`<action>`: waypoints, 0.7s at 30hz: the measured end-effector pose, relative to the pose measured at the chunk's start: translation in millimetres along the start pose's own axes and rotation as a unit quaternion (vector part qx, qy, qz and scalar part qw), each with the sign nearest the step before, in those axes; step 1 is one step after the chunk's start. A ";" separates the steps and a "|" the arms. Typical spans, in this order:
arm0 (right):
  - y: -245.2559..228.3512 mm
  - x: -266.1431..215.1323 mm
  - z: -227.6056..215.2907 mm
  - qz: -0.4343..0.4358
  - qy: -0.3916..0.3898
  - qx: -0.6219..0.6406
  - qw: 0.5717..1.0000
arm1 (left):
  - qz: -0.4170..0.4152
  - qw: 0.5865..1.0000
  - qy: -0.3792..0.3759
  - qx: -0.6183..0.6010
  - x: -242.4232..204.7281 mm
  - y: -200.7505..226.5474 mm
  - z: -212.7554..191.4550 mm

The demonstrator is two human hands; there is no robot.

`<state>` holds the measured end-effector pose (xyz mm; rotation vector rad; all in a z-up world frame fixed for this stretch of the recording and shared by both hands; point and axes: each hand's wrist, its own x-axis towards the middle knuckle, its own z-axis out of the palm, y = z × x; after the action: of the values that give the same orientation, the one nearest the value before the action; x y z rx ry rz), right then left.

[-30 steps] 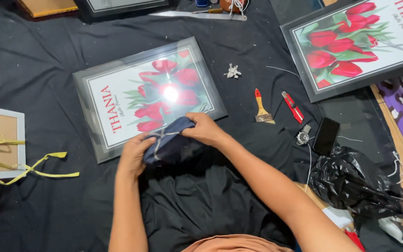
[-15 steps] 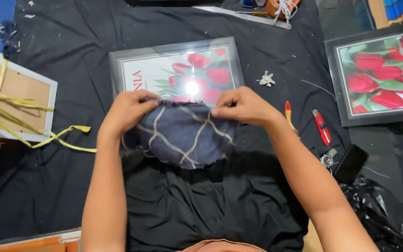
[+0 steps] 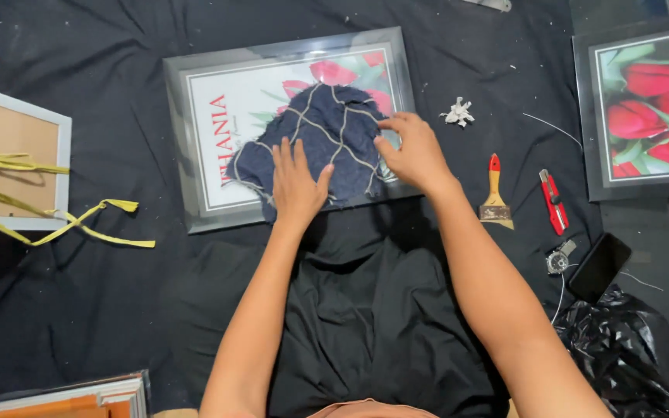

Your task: The person wipes the front and back surfaces of a framed picture with a cloth. They handle the frame, turn it over, and continue wiping both sides before placing it back on the table.

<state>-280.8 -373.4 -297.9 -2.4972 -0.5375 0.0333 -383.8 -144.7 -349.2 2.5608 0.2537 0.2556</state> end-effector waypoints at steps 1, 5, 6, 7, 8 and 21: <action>2.9 0.5 -2.0 0.003 -0.001 0.001 1.000 | 0.001 1.000 -0.003 0.000 4.4 -3.1 13.6; 4.9 -0.6 -23.2 0.065 0.040 0.061 0.995 | 0.004 0.993 0.062 0.102 15.2 -22.6 81.1; 2.2 -2.5 -29.4 0.060 0.059 0.087 0.993 | -0.009 0.985 0.077 0.152 11.9 -30.9 101.2; 0.8 -3.1 -35.7 0.067 0.060 0.087 0.992 | -0.005 0.986 0.071 0.151 9.2 -9.2 102.1; -0.4 -3.6 -41.1 0.063 0.078 0.100 0.990 | 0.003 0.989 0.050 0.137 6.0 11.7 102.6; -4.7 20.3 -51.8 0.076 0.030 0.134 0.988 | 0.281 0.953 -0.100 0.055 -12.3 83.4 155.4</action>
<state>-256.6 -389.8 -250.4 -2.2629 -0.2946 0.0844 -348.8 -295.2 -434.9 2.6907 -0.5613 0.1888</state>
